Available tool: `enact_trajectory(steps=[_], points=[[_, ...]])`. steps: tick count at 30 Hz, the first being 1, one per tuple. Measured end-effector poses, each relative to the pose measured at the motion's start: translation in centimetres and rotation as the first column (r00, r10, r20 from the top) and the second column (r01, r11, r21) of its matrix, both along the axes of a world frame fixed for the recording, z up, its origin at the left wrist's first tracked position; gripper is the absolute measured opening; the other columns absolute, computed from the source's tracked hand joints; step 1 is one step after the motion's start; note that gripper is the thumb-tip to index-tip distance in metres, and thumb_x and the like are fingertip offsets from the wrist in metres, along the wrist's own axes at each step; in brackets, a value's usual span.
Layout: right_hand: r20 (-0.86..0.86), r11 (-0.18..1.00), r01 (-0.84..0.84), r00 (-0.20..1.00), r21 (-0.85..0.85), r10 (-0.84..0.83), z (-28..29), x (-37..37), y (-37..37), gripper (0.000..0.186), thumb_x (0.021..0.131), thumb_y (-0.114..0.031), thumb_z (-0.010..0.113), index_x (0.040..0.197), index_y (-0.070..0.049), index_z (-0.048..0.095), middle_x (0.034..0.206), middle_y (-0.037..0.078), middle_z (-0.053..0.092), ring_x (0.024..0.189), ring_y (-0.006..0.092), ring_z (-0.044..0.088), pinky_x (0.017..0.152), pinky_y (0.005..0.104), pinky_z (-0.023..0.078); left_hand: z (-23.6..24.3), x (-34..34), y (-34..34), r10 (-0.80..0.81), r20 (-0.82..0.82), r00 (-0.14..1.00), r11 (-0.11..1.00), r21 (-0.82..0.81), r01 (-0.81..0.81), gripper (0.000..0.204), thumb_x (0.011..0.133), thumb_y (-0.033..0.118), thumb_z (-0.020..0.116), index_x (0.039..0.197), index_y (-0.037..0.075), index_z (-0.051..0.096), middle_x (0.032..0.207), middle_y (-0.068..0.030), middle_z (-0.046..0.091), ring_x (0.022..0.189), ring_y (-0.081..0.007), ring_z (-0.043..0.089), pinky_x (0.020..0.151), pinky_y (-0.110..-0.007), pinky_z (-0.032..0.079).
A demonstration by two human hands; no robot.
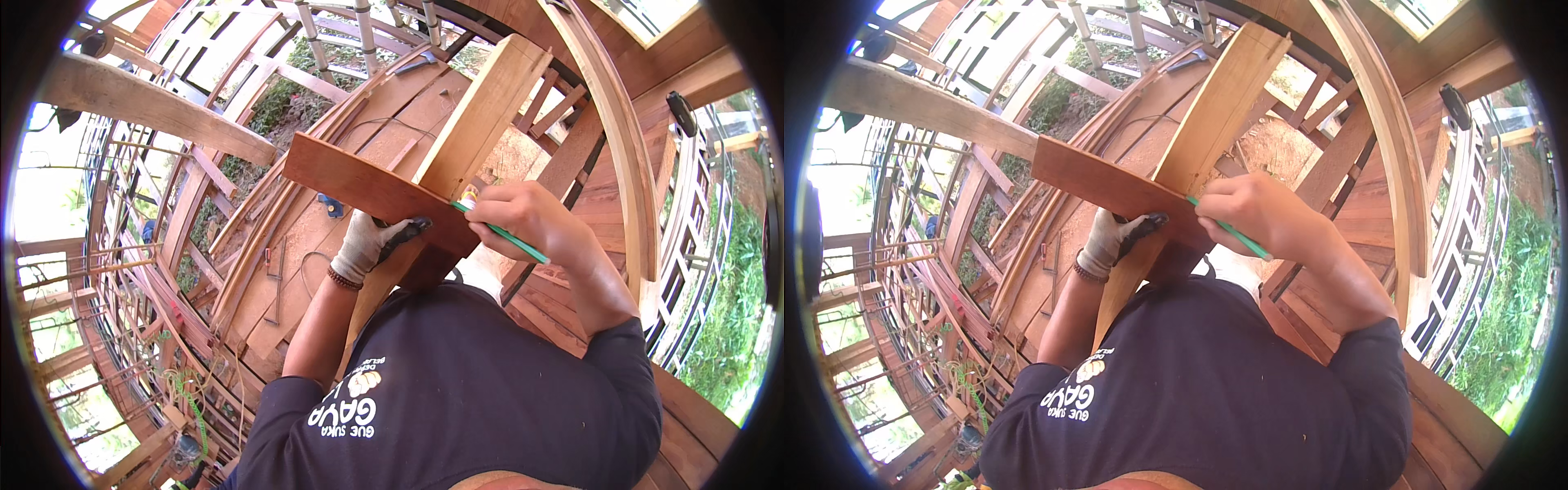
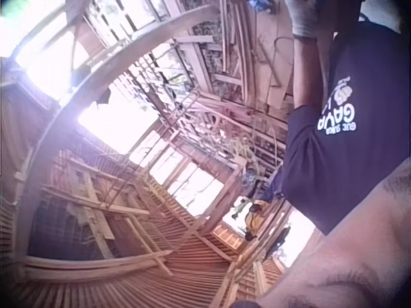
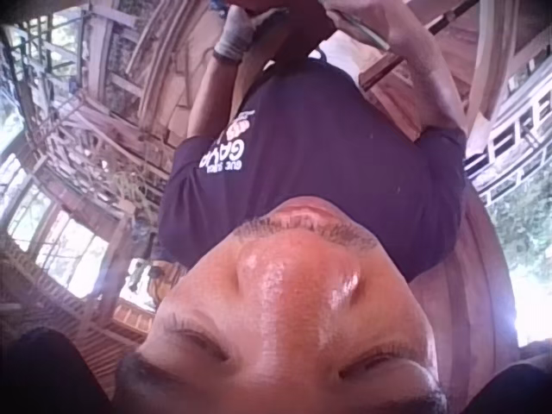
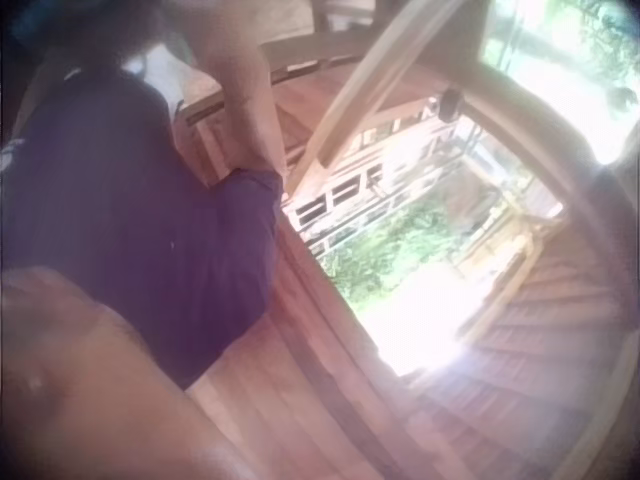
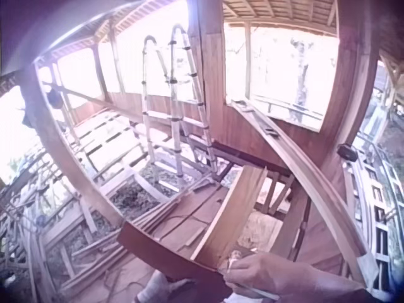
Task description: The person marks a wooden plank with a pencil and then uses a hand saw to cut along the marked line. After cutting, the person moves the cut piece and places it on a nearby surface.
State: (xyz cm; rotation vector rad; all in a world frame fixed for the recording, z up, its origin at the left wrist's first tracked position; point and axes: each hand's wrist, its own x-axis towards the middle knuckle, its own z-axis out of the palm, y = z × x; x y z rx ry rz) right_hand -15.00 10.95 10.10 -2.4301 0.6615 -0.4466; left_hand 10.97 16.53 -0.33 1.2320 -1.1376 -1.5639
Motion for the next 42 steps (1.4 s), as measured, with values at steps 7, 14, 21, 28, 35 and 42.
enact_trajectory(steps=[7, 14, 21, 28, 35, 42], points=[[0.261, 0.719, 0.432, 0.727, 0.544, -0.635, -7.9, -3.5, 3.6, 0.022, 0.092, -0.023, 0.066, 0.092, -0.001, 0.067, 0.087, 0.013, 0.068, 0.075, 0.0207, 0.066, 0.068, 0.0333, 0.052, -1.1, 0.1, -0.7, 0.016, -0.051, 0.999, 0.998, 0.062, -0.012, 0.041, 0.079, 0.007, 0.08, 0.114, -0.003, 0.062, 0.105, -0.0081, 0.069, 0.097, -0.0151, 0.066, 0.085, -0.03, 0.054], [0.095, 0.51, 0.451, 0.673, 0.733, -0.733, -11.6, 0.1, 6.1, 0.046, 0.081, -0.034, 0.08, 0.107, -0.001, 0.064, 0.094, 0.01, 0.065, 0.085, 0.0172, 0.06, 0.076, 0.0328, 0.049, -3.7, 0.1, -1.2, 0.059, -0.221, 0.974, 0.971, 0.239, -0.005, 0.05, 0.075, 0.003, 0.082, 0.117, -0.009, 0.057, 0.107, -0.012, 0.067, 0.096, -0.0161, 0.065, 0.083, -0.027, 0.056], [0.437, 0.444, 0.208, 0.082, 0.872, -0.896, -8.0, -8.7, 5.1, 0.021, 0.088, -0.01, 0.071, 0.106, -0.005, 0.062, 0.095, 0.002, 0.065, 0.088, 0.0087, 0.06, 0.073, 0.0244, 0.049, -3.8, -2.6, -1.9, -0.167, 0.119, 0.979, 0.986, -0.008, 0.169, 0.079, 0.065, 0.012, 0.09, 0.128, -0.005, 0.046, 0.114, -0.012, 0.063, 0.107, -0.0145, 0.058, 0.09, -0.031, 0.052], [0.428, 0.213, 0.538, -0.314, 0.815, -0.847, -9.7, -18.9, 3.2, 0.046, 0.089, -0.028, 0.068, 0.124, -0.002, 0.057, 0.121, 0.012, 0.06, 0.11, 0.0258, 0.058, 0.091, 0.0449, 0.048, -2.5, -0.8, -0.1, -0.16, 0.688, 0.708, 0.976, 0.003, 0.218, 0.092, 0.061, 0.05, 0.082, 0.131, 0.002, 0.048, 0.11, -0.0251, 0.065, 0.111, -0.0363, 0.061, 0.097, -0.042, 0.047], [0.084, 0.089, 0.569, 0.036, 0.818, -0.996, -20.4, -21.4, -0.1, 0.05, 0.093, -0.034, 0.058, 0.131, -0.002, 0.052, 0.122, 0.015, 0.056, 0.112, 0.0253, 0.054, 0.093, 0.04, 0.046, -5.9, -1.2, 2.2, -0.125, 0.592, 0.796, 0.988, 0.005, 0.151, 0.089, 0.059, 0.038, 0.081, 0.134, 0.007, 0.045, 0.105, -0.0252, 0.066, 0.101, -0.0385, 0.065, 0.088, -0.044, 0.05], [-0.106, 0.217, 0.512, 0.529, 0.831, -0.842, -26.4, -18.7, -12.1, 0.034, 0.094, -0.029, 0.059, 0.116, -0.003, 0.054, 0.106, 0.011, 0.056, 0.096, 0.0216, 0.054, 0.079, 0.0366, 0.046, -8.4, -4.6, 1.0, -0.009, 0.689, 0.725, 0.998, 0.048, -0.033, 0.089, 0.057, 0.039, 0.083, 0.132, 0.007, 0.05, 0.108, -0.0196, 0.067, 0.102, -0.036, 0.065, 0.088, -0.044, 0.05]])
